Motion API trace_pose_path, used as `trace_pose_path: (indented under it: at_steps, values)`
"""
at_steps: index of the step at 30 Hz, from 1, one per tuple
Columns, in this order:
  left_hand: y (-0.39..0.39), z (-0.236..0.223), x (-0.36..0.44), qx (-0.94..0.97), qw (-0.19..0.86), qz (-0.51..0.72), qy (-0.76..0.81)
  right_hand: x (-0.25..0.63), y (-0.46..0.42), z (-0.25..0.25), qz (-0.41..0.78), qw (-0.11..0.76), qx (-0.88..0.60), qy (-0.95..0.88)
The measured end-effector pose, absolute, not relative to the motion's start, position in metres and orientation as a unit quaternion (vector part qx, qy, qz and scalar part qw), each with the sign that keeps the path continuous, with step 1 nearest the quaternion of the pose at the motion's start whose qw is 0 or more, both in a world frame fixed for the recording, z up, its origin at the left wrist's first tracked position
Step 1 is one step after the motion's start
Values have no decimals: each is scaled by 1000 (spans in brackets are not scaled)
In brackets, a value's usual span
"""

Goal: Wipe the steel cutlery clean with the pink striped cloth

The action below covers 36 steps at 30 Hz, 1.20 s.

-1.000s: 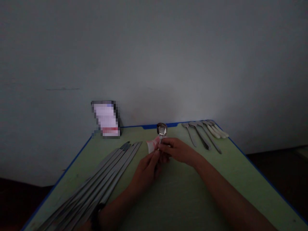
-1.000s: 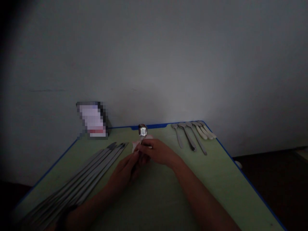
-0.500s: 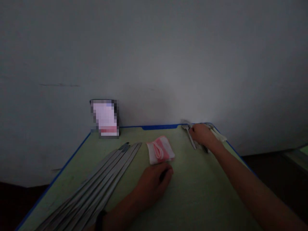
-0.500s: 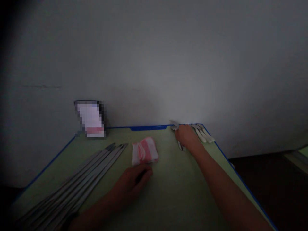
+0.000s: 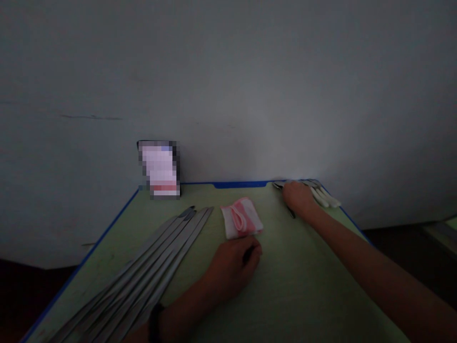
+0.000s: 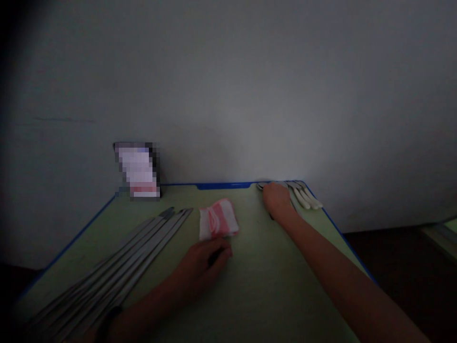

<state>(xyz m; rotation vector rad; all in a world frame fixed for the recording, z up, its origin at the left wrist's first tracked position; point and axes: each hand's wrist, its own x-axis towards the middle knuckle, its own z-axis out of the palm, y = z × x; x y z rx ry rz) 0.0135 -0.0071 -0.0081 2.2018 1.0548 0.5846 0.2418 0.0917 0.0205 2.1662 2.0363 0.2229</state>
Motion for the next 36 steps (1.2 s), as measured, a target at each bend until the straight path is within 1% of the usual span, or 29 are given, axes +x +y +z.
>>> trace_pose_path:
  at_steps: [5, 19, 21, 24, 26, 28, 32, 36]
  values:
    - [-7, -9, 13, 837, 311, 216, 395, 238, 93, 21, 93, 71, 738, 664]
    - [-5, -8, 14, 840, 315, 206, 391, 238, 76, 17, 93, 41, 742, 663]
    - [-5, -8, 13, 838, 319, 207, 392, 231, 66, 18, 102, 6, 747, 657]
    - [-6, -9, 14, 836, 320, 210, 392, 208, 44, 13, 80, -108, 721, 680]
    - [-5, -11, 14, 831, 317, 220, 400, 189, 30, 4, 5, -172, 675, 718]
    - [-5, -12, 14, 821, 314, 239, 413, 173, 18, -9, -61, -216, 634, 740]
    - [-4, -9, 11, 816, 281, 254, 437, 159, 8, -26, -85, -224, 591, 771]
    - [1, 8, 2, 848, 242, 199, 427, 158, 7, -25, -67, -199, 583, 785]
